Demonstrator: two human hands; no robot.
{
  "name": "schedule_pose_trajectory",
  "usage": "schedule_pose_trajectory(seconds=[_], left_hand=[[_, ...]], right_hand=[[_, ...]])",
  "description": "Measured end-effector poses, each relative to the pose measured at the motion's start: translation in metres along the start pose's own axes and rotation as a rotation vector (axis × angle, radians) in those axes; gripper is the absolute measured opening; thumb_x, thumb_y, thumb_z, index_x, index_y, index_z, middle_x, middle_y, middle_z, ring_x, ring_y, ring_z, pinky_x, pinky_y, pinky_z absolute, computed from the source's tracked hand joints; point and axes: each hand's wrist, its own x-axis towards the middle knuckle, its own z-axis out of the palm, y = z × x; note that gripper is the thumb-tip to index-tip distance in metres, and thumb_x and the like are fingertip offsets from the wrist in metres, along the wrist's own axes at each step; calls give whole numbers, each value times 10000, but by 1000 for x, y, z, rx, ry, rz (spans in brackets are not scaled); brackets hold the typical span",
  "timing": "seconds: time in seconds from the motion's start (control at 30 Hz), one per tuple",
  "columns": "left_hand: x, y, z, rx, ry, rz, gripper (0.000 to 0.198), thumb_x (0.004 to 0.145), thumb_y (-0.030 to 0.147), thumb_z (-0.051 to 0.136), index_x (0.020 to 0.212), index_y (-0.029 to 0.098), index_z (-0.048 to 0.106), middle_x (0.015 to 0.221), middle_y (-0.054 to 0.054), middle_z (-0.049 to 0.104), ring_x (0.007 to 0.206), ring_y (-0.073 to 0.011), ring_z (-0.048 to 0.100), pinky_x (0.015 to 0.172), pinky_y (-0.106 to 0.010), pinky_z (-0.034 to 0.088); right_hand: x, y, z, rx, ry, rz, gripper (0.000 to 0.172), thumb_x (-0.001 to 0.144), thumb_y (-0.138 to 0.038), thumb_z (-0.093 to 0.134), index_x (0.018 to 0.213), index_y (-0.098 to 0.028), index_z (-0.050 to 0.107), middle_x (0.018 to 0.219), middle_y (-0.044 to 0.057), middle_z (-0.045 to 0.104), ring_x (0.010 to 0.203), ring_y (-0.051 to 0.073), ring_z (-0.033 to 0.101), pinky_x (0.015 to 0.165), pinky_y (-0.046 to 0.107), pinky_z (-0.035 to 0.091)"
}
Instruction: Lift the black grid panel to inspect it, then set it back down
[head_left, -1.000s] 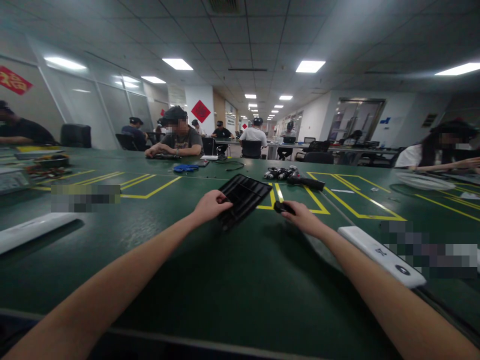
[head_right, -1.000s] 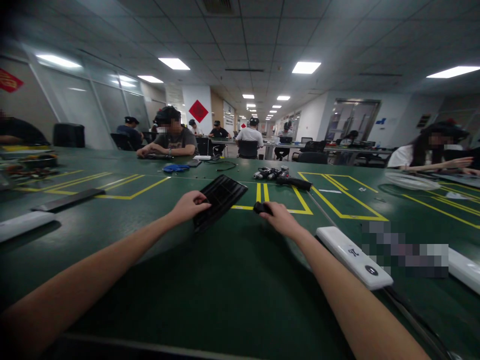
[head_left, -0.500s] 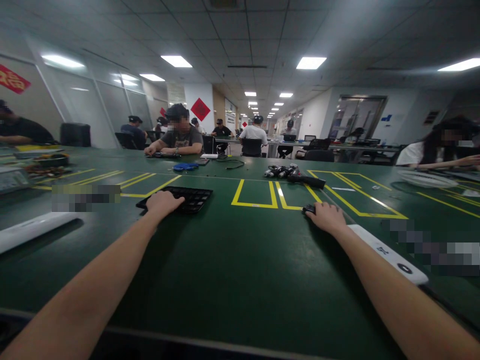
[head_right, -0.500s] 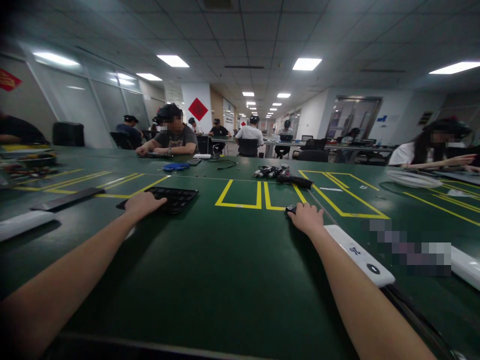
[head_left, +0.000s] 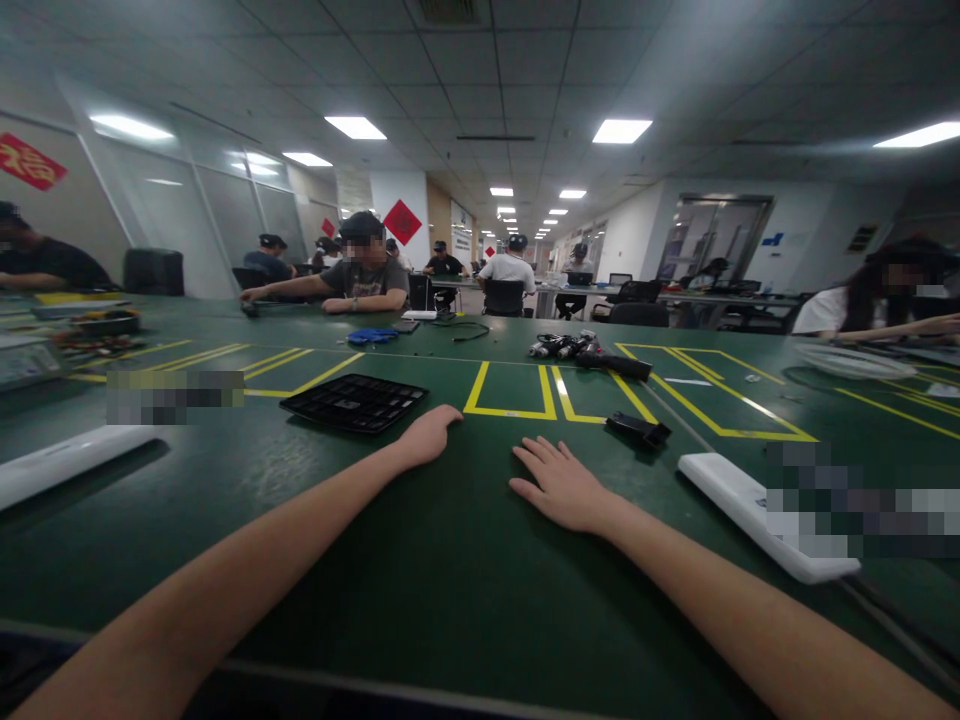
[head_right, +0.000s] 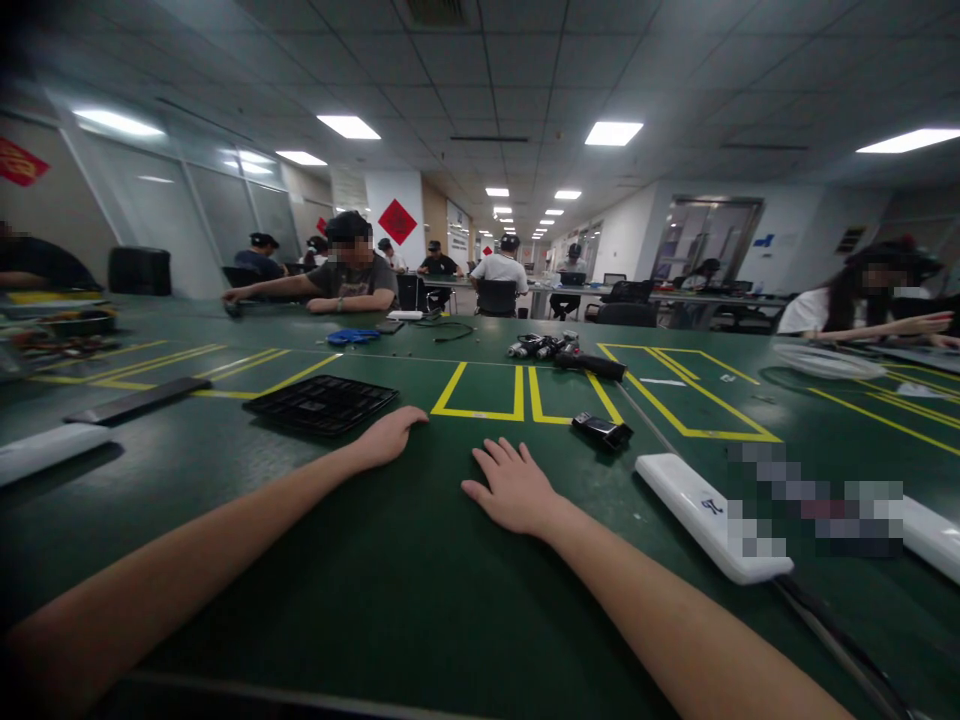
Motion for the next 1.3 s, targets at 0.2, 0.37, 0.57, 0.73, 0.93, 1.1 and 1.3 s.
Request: schedule_pose_trajectory(seconds=[0.2,0.37,0.57,0.73,0.93,1.1,1.3], left_hand=[[-22,38,-9,151,173,148,363,841,285,403,1142,127,531,1295,-120,461,1249,-234,336,1055,-433,205],[-53,98,-6,32,-33,359,466,854,436,370,1213,159,476,1319,-109,438,1220,-215,383,1012,-372,293],[-64,107,-8,-30,-134,435,417,874,407,350,1193,182,497,1280,-82,482,1176,-200,429,965,-339,336],[-51,88,-16,59,-25,385,336,882,326,345,1096,163,547,1150,-89,551,1037,-201,508,892,-344,381],[-20,22,-29,328,104,-30,281,843,198,370,1010,90,569,1041,-170,540,919,-247,529,793,-369,416],[-16,-9,-23,43,47,-213,165,774,137,443,747,127,606,874,-147,579,943,-277,529,818,-398,399],[-7,-11,-31,-329,183,-358,91,706,145,519,618,152,544,759,-82,592,870,-226,574,810,-344,419]], right_hand=[[3,2,4,-21,39,-38,619,840,-574,255,1327,-203,349,1421,101,288,1309,284,212,1041,509,162],[6,27,-15,-140,146,-26,452,882,-360,287,1274,-178,420,1332,94,426,1228,230,358,1024,419,252],[-6,93,-39,-521,407,464,485,824,-272,413,1282,-121,369,1361,162,348,1264,347,239,992,542,171],[-10,116,-34,-453,171,661,405,833,-397,365,1097,-121,501,1152,178,528,1070,351,460,854,539,323],[-7,114,-31,-403,170,663,376,837,-375,349,1076,-122,493,1126,187,525,1048,335,474,782,459,392],[-7,116,-30,-394,169,672,378,836,-371,347,1079,-119,490,1118,193,519,1052,341,468,778,465,392],[-8,116,-31,-405,164,670,382,834,-374,349,1083,-122,491,1113,184,525,1041,342,472,782,466,395]])
